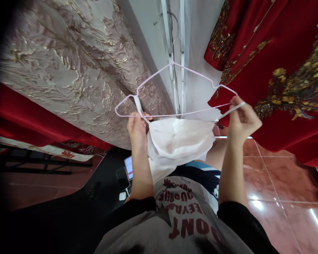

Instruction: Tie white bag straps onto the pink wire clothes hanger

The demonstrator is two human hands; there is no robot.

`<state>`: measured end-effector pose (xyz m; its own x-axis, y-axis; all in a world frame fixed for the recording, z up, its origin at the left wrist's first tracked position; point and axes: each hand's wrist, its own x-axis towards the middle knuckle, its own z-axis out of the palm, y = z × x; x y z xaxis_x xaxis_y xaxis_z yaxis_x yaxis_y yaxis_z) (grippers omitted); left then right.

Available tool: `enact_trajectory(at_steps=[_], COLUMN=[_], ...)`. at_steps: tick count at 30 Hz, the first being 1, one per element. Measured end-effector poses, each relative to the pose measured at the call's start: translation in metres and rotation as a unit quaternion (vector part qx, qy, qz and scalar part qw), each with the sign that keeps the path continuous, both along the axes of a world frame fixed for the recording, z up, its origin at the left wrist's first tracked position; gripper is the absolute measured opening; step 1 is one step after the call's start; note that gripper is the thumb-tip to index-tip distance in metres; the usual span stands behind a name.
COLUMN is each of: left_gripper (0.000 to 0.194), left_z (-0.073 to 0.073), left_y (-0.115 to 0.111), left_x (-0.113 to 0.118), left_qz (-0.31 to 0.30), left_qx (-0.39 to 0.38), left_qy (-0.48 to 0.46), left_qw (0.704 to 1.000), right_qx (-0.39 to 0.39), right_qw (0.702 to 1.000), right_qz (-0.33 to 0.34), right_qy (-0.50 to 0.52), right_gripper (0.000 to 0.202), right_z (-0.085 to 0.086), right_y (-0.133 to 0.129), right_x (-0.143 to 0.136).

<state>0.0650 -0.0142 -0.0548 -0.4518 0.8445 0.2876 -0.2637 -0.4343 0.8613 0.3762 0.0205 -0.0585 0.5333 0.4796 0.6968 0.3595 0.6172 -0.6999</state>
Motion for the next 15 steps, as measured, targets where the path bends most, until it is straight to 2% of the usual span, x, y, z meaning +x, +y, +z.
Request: enact_trajectory(at_steps=[3, 5, 10, 12, 15], left_gripper=[0.043, 0.044, 0.045, 0.044, 0.042], left_z=[-0.001, -0.001, 0.002, 0.003, 0.001], left_y=[0.002, 0.003, 0.003, 0.002, 0.000], left_x=[-0.002, -0.002, 0.000, -0.001, -0.004], left_qz=[-0.011, -0.017, -0.012, -0.015, -0.021], left_qx=[0.012, 0.007, -0.018, -0.017, -0.014], left_qy=[-0.007, -0.013, -0.012, -0.013, -0.011], left_qw=[1.000, 1.000, 1.000, 1.000, 1.000], right_qx=[-0.037, -0.057, -0.122, -0.134, -0.107], right_qw=[0.999, 0.996, 0.972, 0.964, 0.960], right_qz=[0.016, 0.048, 0.120, 0.118, 0.100], right_qy=[-0.020, -0.043, -0.160, -0.195, -0.238], right_gripper=[0.028, 0.029, 0.024, 0.025, 0.028], right_z=[0.015, 0.032, 0.074, 0.083, 0.088], right_y=[0.010, 0.013, 0.019, 0.020, 0.018], right_x=[0.027, 0.032, 0.012, 0.003, -0.009])
